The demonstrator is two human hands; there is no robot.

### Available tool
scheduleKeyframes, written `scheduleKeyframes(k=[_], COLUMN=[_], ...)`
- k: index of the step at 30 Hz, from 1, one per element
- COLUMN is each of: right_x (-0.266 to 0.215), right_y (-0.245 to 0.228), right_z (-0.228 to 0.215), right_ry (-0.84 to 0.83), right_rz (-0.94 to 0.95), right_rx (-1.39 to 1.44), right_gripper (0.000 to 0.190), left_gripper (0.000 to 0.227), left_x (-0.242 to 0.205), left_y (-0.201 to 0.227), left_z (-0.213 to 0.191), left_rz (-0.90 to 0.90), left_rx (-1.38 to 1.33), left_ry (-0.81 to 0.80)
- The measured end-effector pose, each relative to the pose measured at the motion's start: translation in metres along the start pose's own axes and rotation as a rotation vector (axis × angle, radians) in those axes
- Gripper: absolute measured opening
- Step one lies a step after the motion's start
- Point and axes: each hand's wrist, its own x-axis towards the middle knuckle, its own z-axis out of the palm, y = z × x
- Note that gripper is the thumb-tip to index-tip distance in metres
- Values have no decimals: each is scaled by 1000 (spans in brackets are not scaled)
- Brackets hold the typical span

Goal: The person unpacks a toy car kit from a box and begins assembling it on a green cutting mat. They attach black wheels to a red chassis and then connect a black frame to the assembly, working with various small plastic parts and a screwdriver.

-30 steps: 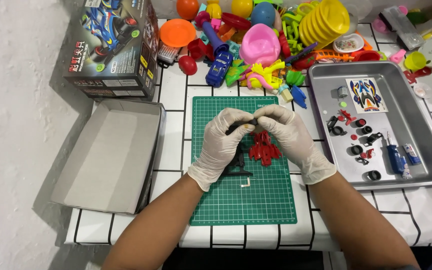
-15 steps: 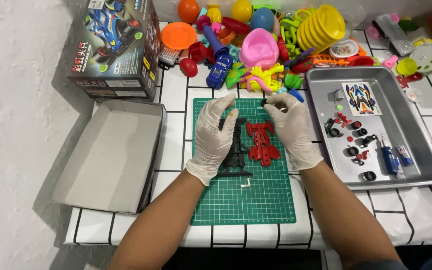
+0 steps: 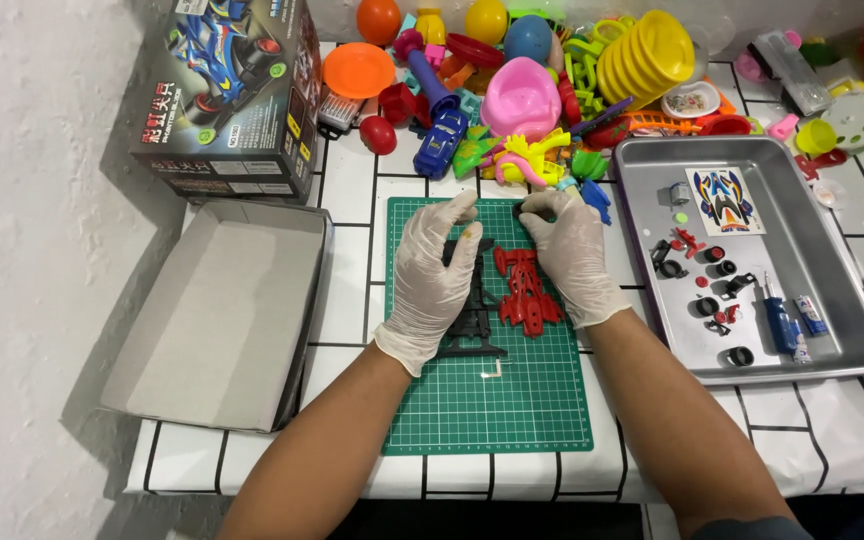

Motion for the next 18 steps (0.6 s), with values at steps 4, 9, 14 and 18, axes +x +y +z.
scheduleKeyframes(k=[4, 9, 14, 18], right_x=[1, -2, -5, -7], right_y=[7, 4, 3, -4], right_z=[4, 3, 4, -1], right_ry=[-14, 5, 5, 17], right_rz=[25, 9, 20, 39], right_rx=[-5, -2, -2, 31], right_gripper=[16, 16, 15, 16], left_gripper=[30, 30, 31, 30], left_x=[0, 1, 0, 1], left_y=[2, 4, 3, 4], left_z=[0, 0, 2, 2], left_rz=[8, 14, 31, 54], left_rx=[7, -5, 1, -2], left_ry=[-5, -21, -21, -24])
